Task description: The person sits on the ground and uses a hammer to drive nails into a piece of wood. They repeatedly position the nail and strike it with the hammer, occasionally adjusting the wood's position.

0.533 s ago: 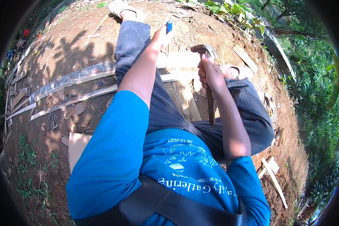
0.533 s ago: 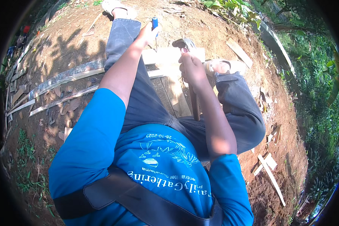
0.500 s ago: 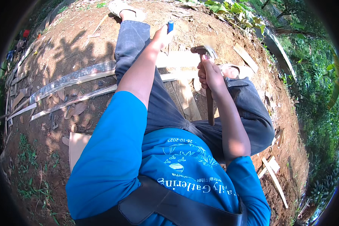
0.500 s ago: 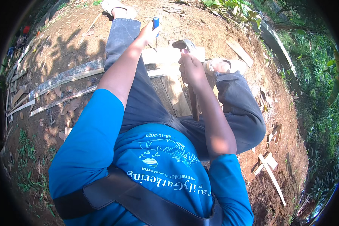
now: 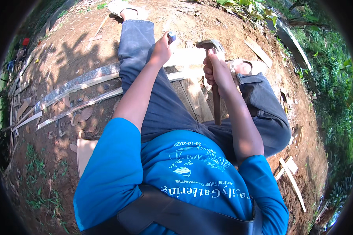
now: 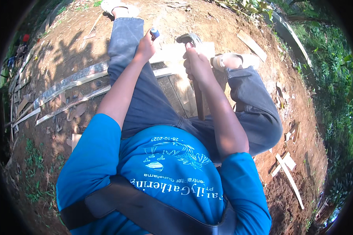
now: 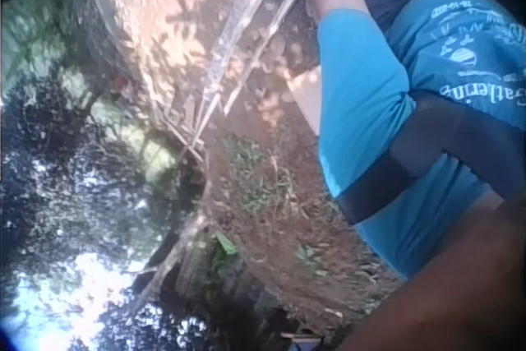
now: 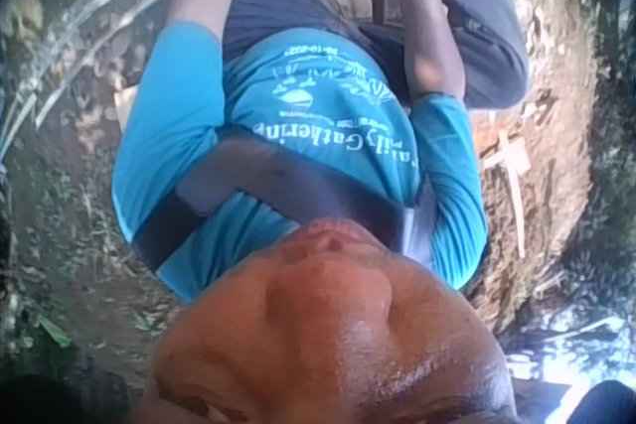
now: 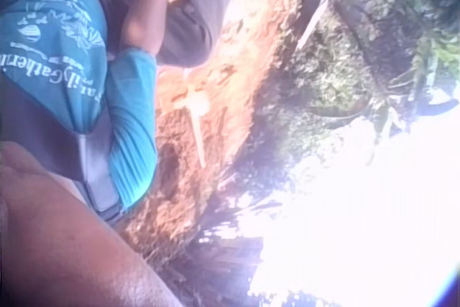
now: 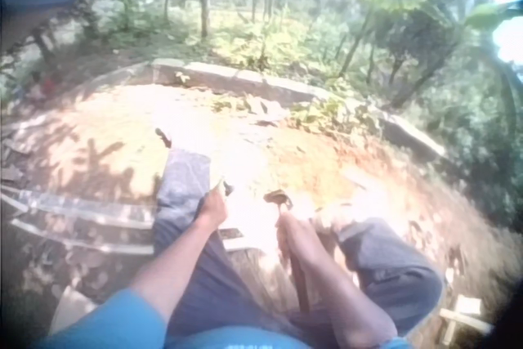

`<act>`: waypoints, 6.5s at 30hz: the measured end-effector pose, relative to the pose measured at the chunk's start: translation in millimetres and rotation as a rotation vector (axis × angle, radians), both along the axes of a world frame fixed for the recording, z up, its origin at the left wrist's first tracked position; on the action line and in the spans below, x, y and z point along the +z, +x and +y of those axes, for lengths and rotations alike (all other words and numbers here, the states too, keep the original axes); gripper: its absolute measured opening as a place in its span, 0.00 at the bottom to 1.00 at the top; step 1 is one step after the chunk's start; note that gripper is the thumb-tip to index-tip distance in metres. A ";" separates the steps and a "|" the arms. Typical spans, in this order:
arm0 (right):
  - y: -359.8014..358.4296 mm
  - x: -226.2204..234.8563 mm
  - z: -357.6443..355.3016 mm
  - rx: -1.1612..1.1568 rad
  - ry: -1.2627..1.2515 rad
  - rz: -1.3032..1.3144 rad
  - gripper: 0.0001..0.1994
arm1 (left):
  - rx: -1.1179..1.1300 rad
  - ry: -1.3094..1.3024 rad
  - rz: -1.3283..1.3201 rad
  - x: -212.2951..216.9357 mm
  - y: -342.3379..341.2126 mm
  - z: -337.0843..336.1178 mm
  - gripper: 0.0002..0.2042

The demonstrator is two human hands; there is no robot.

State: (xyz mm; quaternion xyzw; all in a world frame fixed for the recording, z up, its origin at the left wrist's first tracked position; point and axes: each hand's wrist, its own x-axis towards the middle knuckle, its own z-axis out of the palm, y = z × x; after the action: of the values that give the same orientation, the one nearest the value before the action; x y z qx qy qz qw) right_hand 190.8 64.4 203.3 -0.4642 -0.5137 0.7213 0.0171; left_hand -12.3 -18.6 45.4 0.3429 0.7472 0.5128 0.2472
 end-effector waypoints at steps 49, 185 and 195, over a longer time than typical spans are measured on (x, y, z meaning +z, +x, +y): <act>-52.2 -21.5 -1.7 0.210 1.063 0.138 0.22 | -0.204 0.038 0.008 4.3 18.5 2.1 0.14; 6.0 19.9 -7.0 0.116 0.099 -0.071 0.22 | -0.130 0.224 -0.563 -46.6 -15.8 21.5 0.21; -71.3 59.8 4.2 -0.036 0.639 0.438 0.27 | -0.133 -0.084 0.149 19.0 4.6 8.3 0.24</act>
State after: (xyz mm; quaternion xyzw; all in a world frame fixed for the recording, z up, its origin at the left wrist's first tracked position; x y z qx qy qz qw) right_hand 119.6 68.6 263.2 -0.2793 -0.6885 0.6064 0.2831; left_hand -7.7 -10.3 64.4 0.4182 0.7599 0.4367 0.2386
